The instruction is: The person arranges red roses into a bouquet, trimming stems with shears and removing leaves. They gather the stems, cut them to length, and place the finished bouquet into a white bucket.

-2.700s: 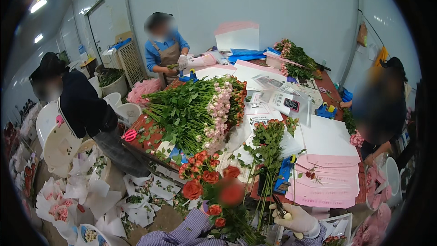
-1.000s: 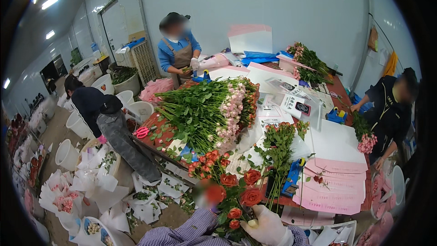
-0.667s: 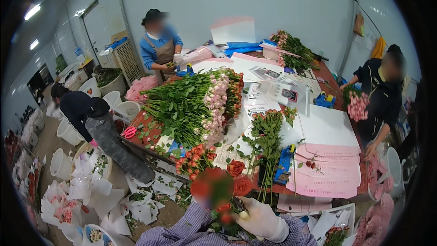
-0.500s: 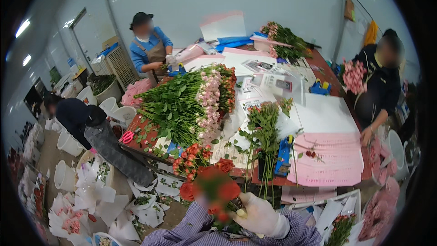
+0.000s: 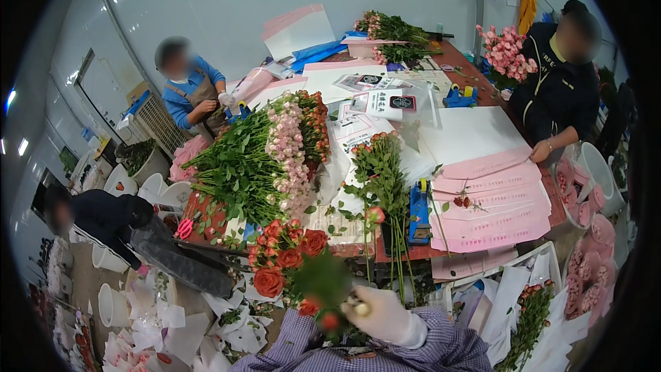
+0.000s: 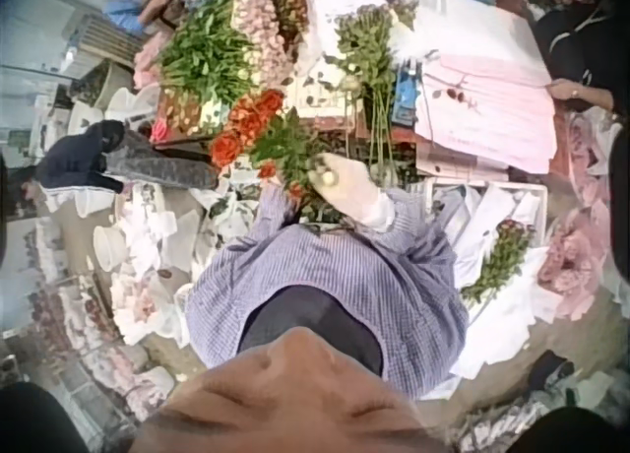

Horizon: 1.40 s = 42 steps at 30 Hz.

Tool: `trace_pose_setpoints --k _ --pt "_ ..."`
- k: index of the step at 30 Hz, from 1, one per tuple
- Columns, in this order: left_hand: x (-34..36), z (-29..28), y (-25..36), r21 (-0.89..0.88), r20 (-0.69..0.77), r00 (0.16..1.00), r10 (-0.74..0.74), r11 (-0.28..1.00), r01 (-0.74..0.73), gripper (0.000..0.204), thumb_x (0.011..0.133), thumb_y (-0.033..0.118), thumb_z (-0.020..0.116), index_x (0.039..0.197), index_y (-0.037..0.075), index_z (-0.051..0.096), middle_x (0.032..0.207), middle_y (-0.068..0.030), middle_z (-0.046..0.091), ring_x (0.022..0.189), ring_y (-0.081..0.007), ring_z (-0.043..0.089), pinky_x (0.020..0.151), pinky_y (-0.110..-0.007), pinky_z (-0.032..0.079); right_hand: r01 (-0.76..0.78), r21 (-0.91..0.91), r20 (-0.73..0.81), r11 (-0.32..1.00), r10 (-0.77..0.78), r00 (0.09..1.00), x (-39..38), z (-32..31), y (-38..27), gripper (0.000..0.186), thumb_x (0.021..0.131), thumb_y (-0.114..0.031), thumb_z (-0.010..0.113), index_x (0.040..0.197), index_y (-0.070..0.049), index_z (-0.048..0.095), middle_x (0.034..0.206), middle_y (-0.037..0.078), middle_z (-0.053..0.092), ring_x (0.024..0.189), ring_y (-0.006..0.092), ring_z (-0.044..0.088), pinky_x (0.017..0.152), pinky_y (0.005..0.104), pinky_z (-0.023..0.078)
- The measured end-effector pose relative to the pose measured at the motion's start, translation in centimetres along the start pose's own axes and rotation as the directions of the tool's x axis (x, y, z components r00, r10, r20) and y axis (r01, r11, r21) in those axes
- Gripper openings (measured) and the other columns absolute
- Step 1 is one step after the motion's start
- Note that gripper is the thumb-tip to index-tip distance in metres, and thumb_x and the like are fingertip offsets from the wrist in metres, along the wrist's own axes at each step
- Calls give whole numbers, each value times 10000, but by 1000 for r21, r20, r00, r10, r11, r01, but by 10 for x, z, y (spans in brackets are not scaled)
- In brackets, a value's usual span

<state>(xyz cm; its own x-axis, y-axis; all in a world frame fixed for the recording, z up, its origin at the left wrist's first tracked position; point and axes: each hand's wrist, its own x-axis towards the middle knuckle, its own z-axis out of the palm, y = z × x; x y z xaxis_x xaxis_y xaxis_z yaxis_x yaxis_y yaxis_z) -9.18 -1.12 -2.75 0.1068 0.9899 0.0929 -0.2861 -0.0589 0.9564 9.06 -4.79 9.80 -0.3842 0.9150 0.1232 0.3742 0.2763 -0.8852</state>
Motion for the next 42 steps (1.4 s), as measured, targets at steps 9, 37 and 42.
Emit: trace_pose_setpoints --k 9,37,42 --pt "-30 -23 -12 -192 -77 993 -85 979 69 301 873 184 409 1125 24 445 1066 -144 512 894 -224 547 777 -331 462 -831 38 -529 555 717 454 24 -149 304 443 729 -336 558 1003 8 502 811 156 577 705 253 577 643 374 447" --pt "-4 4 55 -278 214 789 576 810 -516 535 755 -37 546 1237 68 339 1237 -181 395 1142 -266 407 955 -382 322 112 205 -334 972 -38 942 72 -82 -110 253 813 7 439 1052 7 523 622 31 531 465 98 459 450 211 384" --pt "6 18 84 -142 168 807 566 824 -548 486 756 -1 573 1207 40 398 1235 -156 415 1140 -250 416 960 -377 320 152 -488 -196 860 -277 941 27 -30 -68 392 769 -54 494 1156 -16 450 777 123 549 658 230 522 591 319 426"
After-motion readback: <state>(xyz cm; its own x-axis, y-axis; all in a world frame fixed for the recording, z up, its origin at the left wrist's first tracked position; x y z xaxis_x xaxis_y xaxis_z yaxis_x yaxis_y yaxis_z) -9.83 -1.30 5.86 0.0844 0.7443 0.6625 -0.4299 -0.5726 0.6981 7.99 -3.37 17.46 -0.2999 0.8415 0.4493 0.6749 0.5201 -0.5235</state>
